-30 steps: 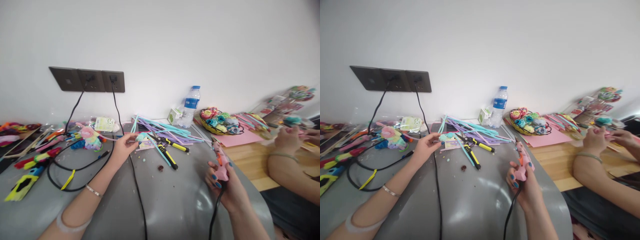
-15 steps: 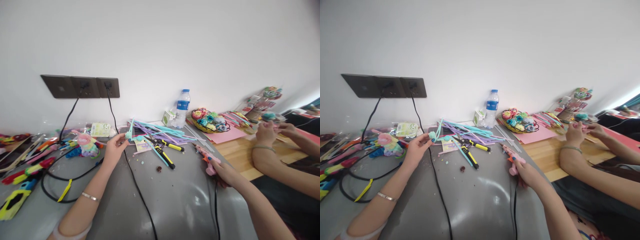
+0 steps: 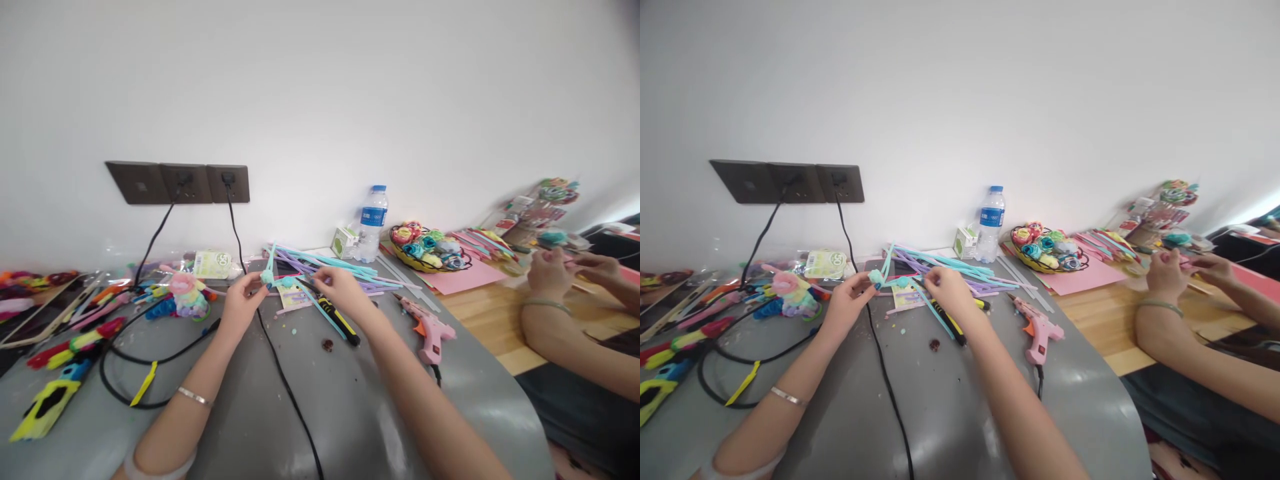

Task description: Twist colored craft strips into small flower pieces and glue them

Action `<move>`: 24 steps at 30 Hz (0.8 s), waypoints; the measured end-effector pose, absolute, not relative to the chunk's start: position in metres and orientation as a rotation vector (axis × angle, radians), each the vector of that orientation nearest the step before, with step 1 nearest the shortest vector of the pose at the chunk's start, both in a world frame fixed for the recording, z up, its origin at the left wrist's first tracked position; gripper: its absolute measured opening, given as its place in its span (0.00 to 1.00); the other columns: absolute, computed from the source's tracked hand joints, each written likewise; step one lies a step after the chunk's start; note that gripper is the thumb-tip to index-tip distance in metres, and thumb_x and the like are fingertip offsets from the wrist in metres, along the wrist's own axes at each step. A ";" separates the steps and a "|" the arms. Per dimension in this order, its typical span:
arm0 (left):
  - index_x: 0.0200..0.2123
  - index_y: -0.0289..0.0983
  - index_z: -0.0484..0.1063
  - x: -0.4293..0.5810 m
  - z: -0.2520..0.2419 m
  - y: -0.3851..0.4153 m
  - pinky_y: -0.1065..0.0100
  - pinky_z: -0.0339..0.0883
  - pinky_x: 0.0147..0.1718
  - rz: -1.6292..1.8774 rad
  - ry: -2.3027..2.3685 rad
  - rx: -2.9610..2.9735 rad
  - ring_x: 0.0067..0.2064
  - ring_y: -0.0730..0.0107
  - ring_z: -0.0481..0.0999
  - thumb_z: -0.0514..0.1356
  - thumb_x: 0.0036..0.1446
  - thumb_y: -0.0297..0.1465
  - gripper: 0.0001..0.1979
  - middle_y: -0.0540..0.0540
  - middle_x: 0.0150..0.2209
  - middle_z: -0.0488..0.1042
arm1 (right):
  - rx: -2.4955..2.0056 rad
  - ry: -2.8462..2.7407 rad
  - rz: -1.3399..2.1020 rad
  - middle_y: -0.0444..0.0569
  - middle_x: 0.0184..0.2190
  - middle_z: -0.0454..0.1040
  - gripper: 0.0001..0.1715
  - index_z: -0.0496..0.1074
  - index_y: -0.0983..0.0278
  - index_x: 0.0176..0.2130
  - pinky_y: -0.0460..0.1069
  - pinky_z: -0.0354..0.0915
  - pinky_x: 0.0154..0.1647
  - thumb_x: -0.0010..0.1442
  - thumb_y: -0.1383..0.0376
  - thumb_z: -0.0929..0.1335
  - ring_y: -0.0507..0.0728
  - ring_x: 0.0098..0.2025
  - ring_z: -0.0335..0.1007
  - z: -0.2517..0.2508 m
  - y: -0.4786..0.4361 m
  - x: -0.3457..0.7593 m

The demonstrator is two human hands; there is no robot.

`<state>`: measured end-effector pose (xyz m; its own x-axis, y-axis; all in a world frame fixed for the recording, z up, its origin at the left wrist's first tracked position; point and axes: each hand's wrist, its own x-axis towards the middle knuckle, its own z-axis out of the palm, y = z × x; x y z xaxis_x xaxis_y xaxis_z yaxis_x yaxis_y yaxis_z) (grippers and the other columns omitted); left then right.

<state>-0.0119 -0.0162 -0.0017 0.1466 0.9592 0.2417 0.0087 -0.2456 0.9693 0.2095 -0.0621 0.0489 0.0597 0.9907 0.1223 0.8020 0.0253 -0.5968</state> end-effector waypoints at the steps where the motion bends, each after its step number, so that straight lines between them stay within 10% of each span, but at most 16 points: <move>1: 0.38 0.35 0.76 -0.012 -0.002 -0.016 0.61 0.75 0.39 1.262 0.994 1.474 0.42 0.57 0.79 0.65 0.46 0.36 0.15 0.42 0.38 0.81 | -1.837 -1.792 0.484 0.48 0.33 0.79 0.08 0.75 0.63 0.32 0.47 0.62 0.37 0.57 0.68 0.65 0.56 0.35 0.73 0.043 -0.047 0.200; 12: 0.40 0.36 0.76 -0.012 -0.006 -0.014 0.62 0.74 0.40 1.256 0.980 1.488 0.42 0.59 0.79 0.64 0.47 0.34 0.15 0.43 0.40 0.80 | -1.892 -1.690 0.612 0.48 0.28 0.76 0.01 0.74 0.64 0.28 0.48 0.59 0.32 0.51 0.67 0.71 0.56 0.32 0.70 0.015 -0.006 0.175; 24: 0.37 0.38 0.73 -0.005 0.000 -0.027 0.66 0.74 0.38 1.257 0.970 1.585 0.41 0.63 0.78 0.63 0.48 0.31 0.11 0.45 0.37 0.78 | -1.364 -1.261 1.166 0.36 0.17 0.58 0.18 0.65 0.63 0.24 0.46 0.48 0.21 0.49 0.53 0.71 0.47 0.19 0.49 0.056 -0.055 0.203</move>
